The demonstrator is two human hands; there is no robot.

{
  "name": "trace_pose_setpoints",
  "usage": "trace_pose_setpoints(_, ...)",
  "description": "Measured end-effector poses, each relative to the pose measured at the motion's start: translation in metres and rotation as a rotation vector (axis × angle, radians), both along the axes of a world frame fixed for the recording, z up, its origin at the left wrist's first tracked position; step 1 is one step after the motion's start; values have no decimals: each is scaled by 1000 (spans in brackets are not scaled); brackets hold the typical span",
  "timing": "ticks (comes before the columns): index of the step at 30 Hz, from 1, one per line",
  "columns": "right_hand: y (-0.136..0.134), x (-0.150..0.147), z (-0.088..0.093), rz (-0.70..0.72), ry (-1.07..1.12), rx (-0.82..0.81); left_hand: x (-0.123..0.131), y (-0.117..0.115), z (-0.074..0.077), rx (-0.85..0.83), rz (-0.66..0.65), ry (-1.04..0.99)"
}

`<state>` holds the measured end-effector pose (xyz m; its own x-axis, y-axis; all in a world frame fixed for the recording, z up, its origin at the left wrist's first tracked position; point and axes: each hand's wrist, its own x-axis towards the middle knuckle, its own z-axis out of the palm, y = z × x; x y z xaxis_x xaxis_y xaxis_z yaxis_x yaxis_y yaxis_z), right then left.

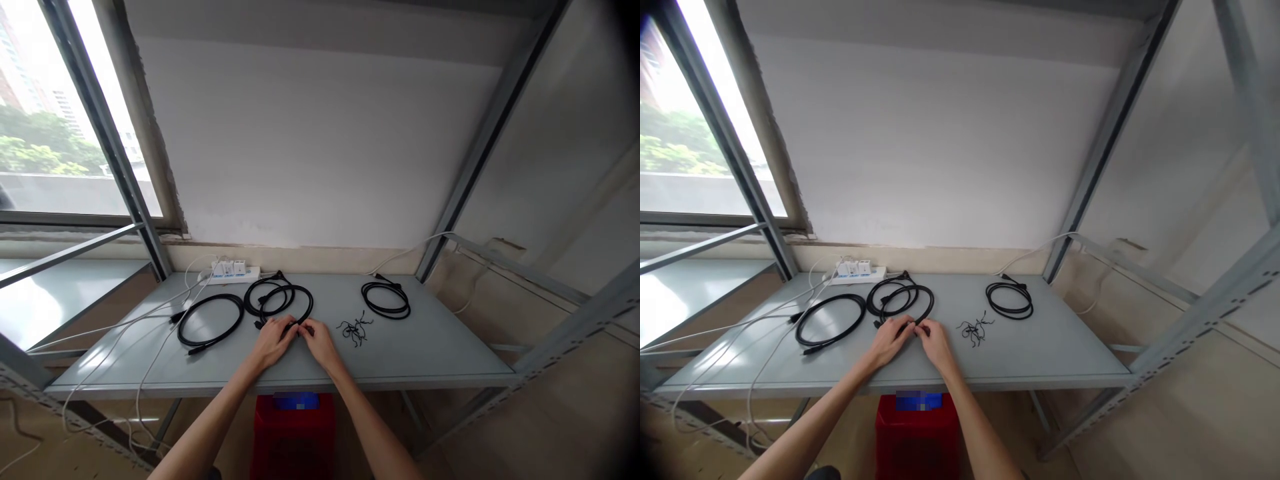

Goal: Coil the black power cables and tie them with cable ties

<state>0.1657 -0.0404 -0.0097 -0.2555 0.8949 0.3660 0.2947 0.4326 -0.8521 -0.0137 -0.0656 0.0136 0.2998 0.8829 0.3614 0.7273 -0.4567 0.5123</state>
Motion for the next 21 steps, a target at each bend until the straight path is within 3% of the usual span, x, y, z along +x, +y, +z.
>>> trace_pose_setpoints(6, -4, -3, 0, 15, -54, 60, 0, 2, 0, -5, 79, -14)
trace_pose_setpoints(21, -1, -3, -2, -12, -252, 120, 0, 4, -1, 17, 68, -26)
